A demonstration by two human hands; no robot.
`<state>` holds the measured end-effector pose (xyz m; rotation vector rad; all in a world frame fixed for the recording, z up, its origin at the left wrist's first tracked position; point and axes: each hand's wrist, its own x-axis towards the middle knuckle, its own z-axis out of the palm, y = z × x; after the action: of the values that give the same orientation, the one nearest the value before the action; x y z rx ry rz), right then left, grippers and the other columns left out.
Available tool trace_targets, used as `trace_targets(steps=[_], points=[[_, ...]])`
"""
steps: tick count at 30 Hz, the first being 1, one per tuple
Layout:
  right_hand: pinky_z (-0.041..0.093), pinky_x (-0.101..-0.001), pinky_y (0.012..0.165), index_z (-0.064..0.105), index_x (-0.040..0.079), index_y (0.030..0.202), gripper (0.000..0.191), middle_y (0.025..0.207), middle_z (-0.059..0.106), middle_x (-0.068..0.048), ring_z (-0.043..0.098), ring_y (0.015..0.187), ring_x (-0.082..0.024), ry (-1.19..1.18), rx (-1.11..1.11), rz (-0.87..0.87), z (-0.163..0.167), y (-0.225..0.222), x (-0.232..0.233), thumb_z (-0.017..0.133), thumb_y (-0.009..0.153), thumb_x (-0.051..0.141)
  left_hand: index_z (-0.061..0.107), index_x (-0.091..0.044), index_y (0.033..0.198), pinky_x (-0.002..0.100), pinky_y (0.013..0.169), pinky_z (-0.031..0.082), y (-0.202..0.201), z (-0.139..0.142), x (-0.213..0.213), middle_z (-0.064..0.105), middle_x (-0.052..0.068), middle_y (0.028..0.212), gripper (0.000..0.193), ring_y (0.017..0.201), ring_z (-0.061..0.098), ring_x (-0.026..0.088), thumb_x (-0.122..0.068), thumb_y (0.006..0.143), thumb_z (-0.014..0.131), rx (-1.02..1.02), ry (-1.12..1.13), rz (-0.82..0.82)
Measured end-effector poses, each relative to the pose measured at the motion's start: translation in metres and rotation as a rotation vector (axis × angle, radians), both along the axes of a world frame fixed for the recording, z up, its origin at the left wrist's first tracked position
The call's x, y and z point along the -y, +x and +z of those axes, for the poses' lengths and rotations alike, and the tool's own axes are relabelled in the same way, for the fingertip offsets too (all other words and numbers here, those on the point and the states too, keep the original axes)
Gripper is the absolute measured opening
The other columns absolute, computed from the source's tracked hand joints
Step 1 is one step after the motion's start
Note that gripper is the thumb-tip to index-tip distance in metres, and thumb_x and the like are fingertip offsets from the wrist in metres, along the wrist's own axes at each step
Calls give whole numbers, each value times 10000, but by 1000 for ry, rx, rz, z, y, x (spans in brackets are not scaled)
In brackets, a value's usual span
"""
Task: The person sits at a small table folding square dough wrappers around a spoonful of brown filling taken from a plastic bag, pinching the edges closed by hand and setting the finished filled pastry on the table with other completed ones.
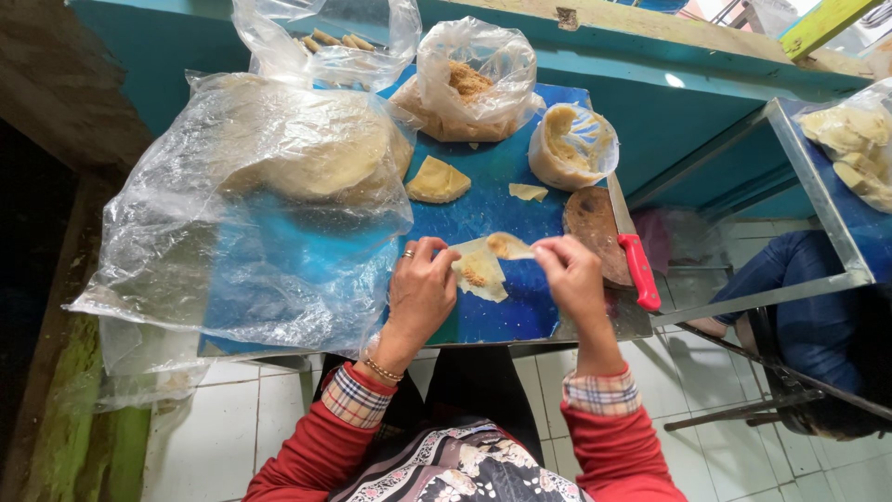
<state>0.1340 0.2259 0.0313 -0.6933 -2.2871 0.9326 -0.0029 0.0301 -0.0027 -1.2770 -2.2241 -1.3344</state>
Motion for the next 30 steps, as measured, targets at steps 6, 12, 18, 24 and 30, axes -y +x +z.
trace_targets(steps=[6,12,18,24,30], points=[[435,-236,638,774,5,1004,175,773,664,-8,557,711,-42,-48,-117,42,27,-80,-88,675,953,140,654,-62,939,428,782,506,2,0,0,599,99,981,121,940,601,308,-115,853,720,-22,-89,62],[537,-428,745,830,95,957,193,954,753,-159,696,852,-329,616,54,-157,33,-215,-136,661,927,182,598,-51,911,447,780,489,3,3,3,565,133,958,200,952,583,331,-167,825,735,-18,-147,45],[497,-485,872,742,127,1077,333,1117,656,-131,623,1100,-342,1018,476,78,30,-273,-95,653,758,161,584,-40,926,452,792,484,2,4,4,557,144,963,227,968,573,348,-156,816,746,20,-132,42],[501,-460,849,713,75,1171,276,1162,680,-134,640,1060,-349,898,31,47,49,-172,-46,700,907,154,594,-50,917,457,789,482,-1,2,3,565,136,962,211,961,579,340,-156,821,750,15,-160,40],[526,-408,653,758,143,867,122,822,692,-64,690,761,-277,396,329,-7,26,-13,50,751,885,264,613,-68,893,452,806,481,0,1,0,577,115,954,158,956,590,326,-138,831,739,11,-116,33]])
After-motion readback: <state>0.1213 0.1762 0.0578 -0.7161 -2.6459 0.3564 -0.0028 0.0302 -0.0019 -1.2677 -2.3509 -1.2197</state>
